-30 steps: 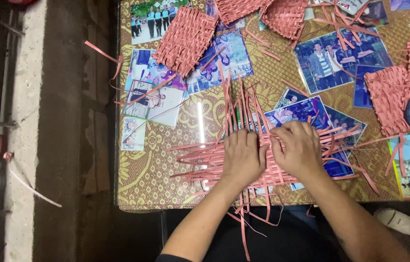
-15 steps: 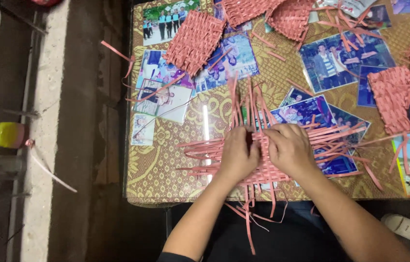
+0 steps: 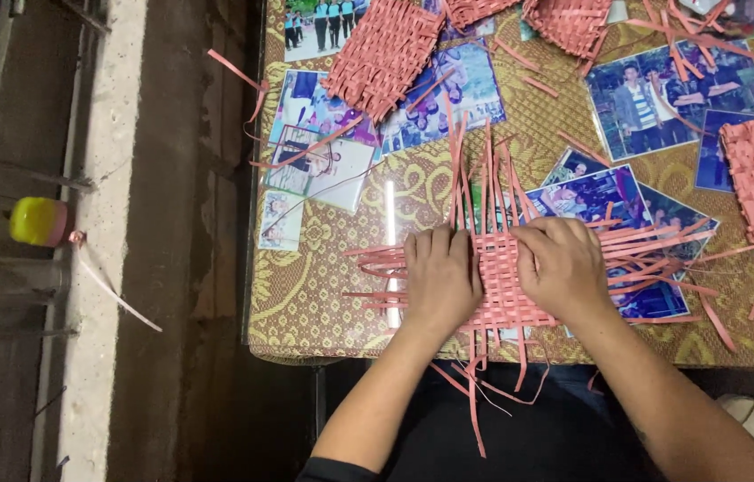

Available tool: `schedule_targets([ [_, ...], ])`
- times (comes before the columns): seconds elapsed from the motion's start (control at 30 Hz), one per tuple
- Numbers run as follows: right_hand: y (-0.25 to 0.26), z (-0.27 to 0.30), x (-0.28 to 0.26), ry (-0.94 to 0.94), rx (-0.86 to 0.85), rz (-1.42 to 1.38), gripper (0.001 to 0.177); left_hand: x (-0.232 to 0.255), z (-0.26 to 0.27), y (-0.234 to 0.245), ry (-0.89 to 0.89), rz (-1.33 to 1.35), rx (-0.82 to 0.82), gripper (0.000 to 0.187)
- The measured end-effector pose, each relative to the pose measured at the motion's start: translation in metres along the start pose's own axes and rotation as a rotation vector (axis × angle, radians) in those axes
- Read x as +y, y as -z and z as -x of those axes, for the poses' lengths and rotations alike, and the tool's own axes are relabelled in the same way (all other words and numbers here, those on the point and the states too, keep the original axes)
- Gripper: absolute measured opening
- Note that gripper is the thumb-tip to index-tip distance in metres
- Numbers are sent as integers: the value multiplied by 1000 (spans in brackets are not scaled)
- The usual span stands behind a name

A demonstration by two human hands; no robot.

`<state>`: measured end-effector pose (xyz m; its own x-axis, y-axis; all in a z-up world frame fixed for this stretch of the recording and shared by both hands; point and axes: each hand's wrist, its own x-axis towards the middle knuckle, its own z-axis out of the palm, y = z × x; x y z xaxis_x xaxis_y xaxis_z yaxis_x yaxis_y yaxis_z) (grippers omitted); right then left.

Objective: Weaving pink plastic strips into a mat on a table

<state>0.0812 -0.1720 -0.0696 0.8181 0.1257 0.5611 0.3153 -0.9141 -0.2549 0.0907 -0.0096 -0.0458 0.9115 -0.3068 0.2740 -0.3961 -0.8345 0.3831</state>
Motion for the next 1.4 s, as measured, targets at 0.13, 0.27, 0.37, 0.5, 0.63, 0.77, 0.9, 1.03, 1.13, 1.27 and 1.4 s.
schedule_targets([
  [0.13, 0, 0, -1, -10, -2, 14, 11, -9, 4, -14, -13, 11, 74, 30],
  [0.27, -1, 2, -1, -13, -7, 26, 10, -11, 7, -15, -17, 69, 157, 31],
  [0.37, -2, 2, 0, -9, -3, 40, 10, -11, 6, -13, -25, 89, 147, 31],
  [0.5, -1, 1, -1, -5, -11, 29, 11, -12, 8, -15, -39, 67, 126, 26],
  [0.63, 0, -8, -10, 24, -31, 18, 10, -12, 8, -16, -21, 55, 121, 26],
  [0.77, -7, -10, -21, 42, -113, -34, 14, -10, 7, -10, -44, 53, 144, 26],
  [0.9, -10, -6, -21, 47, -131, -12, 15, -10, 7, -10, -57, 45, 159, 24],
  [1.03, -22, -18, -7, 18, -194, -50, 10, -12, 8, -14, -57, 44, 162, 24],
  [1.13, -18, -55, -9, -141, -323, -207, 16, -11, 9, -14, -73, 38, 199, 23],
  [1.27, -39, -76, -7, -205, -355, -166, 21, -12, 8, -17, -91, 28, 243, 22],
  [1.4, -44, -77, -12, -277, -353, -259, 12, -16, 11, -25, -91, 51, 288, 22],
])
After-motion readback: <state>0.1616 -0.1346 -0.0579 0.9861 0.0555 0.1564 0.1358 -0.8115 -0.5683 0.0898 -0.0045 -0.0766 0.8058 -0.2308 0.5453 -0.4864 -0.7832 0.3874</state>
